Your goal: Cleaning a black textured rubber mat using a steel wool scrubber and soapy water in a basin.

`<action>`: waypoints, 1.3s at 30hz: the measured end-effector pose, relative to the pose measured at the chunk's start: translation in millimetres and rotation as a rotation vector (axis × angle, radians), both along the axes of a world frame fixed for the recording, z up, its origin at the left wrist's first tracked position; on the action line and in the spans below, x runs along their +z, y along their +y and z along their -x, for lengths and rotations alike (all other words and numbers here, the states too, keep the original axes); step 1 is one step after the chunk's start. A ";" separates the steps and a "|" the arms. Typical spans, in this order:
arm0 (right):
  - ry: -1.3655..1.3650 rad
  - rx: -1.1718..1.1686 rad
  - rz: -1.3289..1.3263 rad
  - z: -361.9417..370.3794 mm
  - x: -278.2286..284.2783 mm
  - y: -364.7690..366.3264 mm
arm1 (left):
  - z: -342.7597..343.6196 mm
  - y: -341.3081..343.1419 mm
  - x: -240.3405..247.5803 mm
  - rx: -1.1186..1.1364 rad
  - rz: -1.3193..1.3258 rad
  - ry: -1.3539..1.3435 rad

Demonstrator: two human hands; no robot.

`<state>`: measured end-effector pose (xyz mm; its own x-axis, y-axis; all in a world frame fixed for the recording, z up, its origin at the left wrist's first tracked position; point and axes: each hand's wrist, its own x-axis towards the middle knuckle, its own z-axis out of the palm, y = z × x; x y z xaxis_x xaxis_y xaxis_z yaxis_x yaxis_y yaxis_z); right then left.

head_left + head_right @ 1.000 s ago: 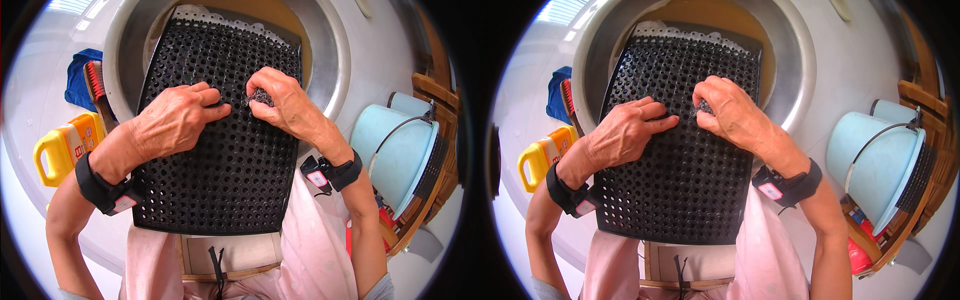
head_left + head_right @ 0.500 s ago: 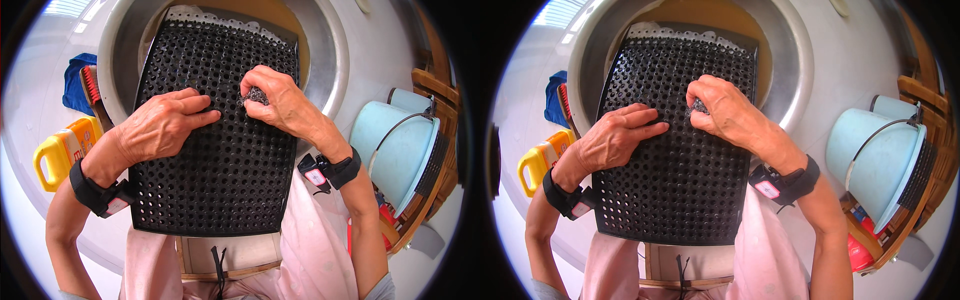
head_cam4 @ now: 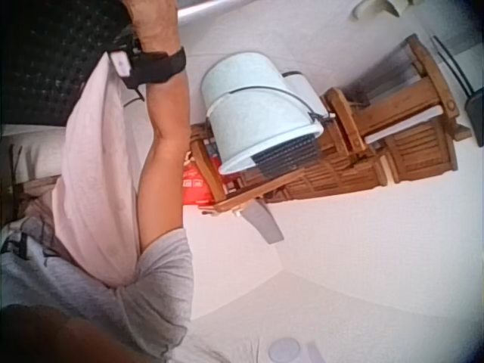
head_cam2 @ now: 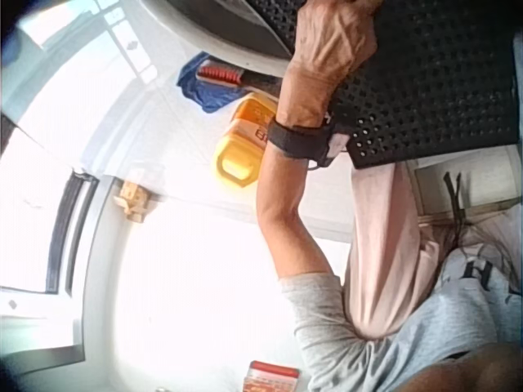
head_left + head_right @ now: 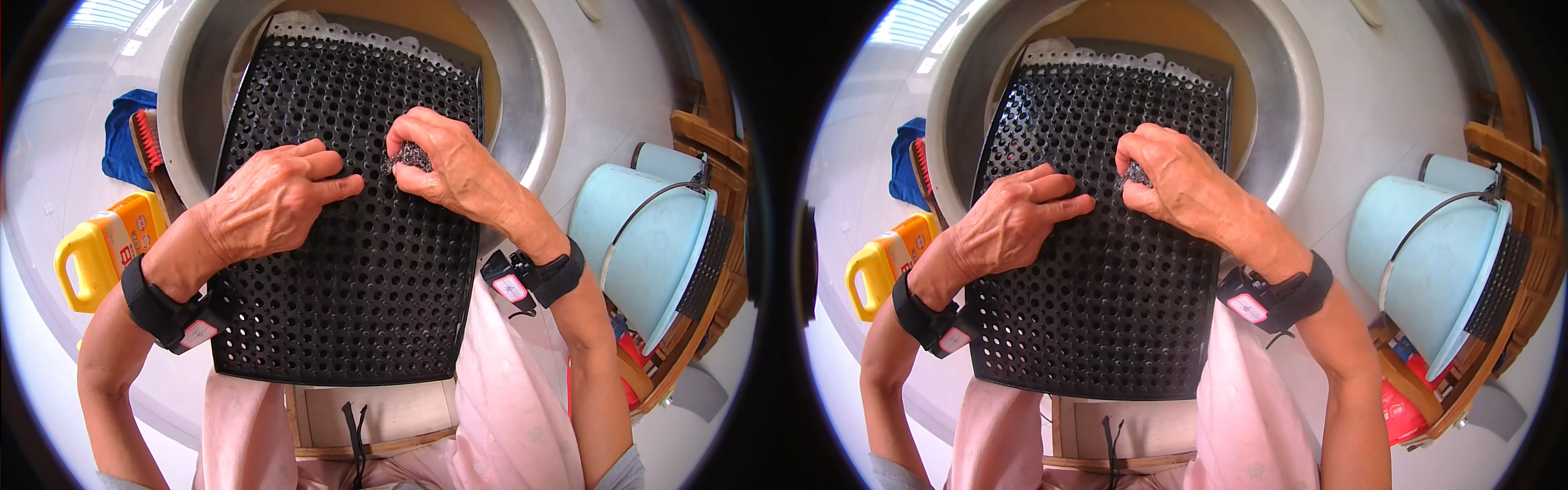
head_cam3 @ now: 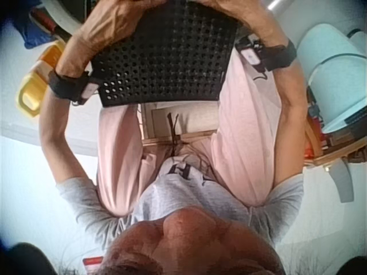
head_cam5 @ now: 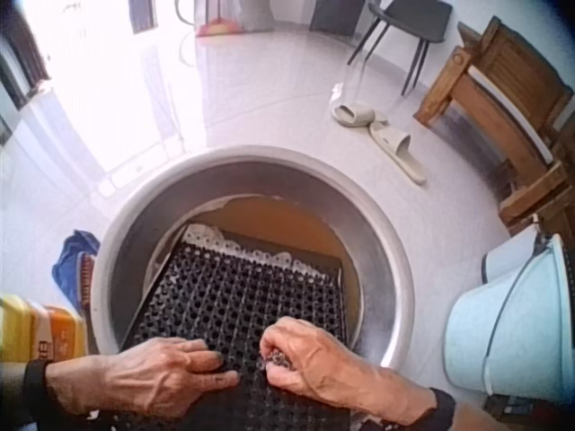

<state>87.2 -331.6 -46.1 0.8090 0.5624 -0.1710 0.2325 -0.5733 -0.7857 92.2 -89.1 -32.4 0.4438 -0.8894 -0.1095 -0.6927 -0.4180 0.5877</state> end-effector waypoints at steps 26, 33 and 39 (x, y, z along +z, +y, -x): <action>0.015 0.120 -0.081 -8.9 7.4 3.7 | 11.9 18.2 12.2 0.224 0.164 0.229; -0.034 0.326 0.052 -16.8 15.6 17.5 | 19.7 31.3 13.6 0.198 0.119 0.219; -0.128 0.430 0.127 -16.2 9.7 23.3 | 21.0 35.5 7.2 0.177 0.105 0.198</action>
